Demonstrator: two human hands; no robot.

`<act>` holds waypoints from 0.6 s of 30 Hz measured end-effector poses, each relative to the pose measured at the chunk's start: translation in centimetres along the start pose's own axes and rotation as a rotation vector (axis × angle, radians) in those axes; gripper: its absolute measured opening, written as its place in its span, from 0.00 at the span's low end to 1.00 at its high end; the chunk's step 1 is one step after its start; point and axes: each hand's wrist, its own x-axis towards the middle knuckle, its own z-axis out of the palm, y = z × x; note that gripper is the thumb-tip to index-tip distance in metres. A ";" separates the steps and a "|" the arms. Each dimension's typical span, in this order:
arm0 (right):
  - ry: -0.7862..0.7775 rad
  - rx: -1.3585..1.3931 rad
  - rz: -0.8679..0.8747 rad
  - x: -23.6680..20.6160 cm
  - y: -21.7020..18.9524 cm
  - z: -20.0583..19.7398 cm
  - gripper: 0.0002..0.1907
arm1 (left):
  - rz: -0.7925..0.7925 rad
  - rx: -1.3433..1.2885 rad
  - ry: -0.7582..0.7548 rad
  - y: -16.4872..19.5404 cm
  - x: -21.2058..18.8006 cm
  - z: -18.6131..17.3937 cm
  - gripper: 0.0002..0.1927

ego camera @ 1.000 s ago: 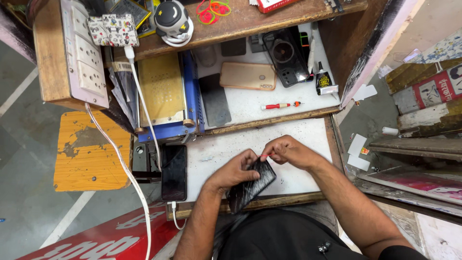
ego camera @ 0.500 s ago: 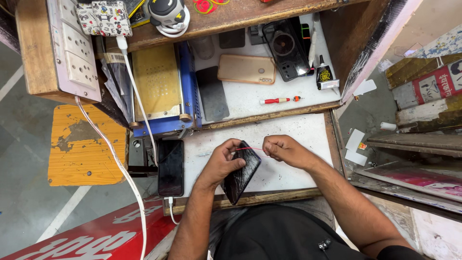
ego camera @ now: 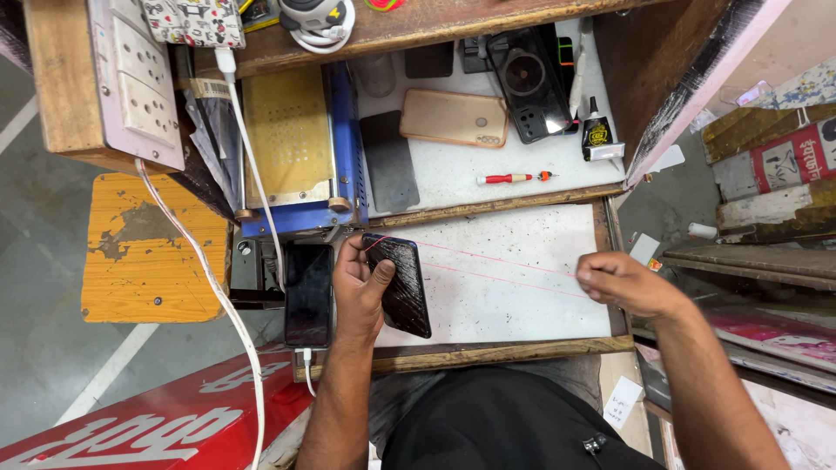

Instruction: The person cleans the back of a black smartphone with a cloth, then places it on the workbench. They pick up a blue smartphone, wipe its screen, and wrap colorful rubber bands around it to hold the casing together. The person adjusts the bands and sets the phone down.

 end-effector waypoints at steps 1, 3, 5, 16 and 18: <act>0.027 0.029 0.001 -0.5 0.2 -0.3 0.20 | -0.003 0.000 0.016 -0.2 0.0 0.3 0.26; 0.079 0.088 -0.003 -1.1 0.7 -0.4 0.19 | 0.034 0.033 0.059 -0.9 0.0 1.2 0.26; 0.031 -0.012 -0.062 -0.6 1.1 0.9 0.17 | 0.110 0.093 0.110 -1.7 0.2 2.3 0.25; 0.472 -0.684 -0.390 5.7 -2.7 17.5 0.41 | 0.577 0.884 0.109 -4.9 -1.1 8.7 0.15; 0.497 -0.715 -0.429 6.8 -2.7 17.9 0.40 | 0.495 0.915 0.043 -4.9 -1.6 9.0 0.15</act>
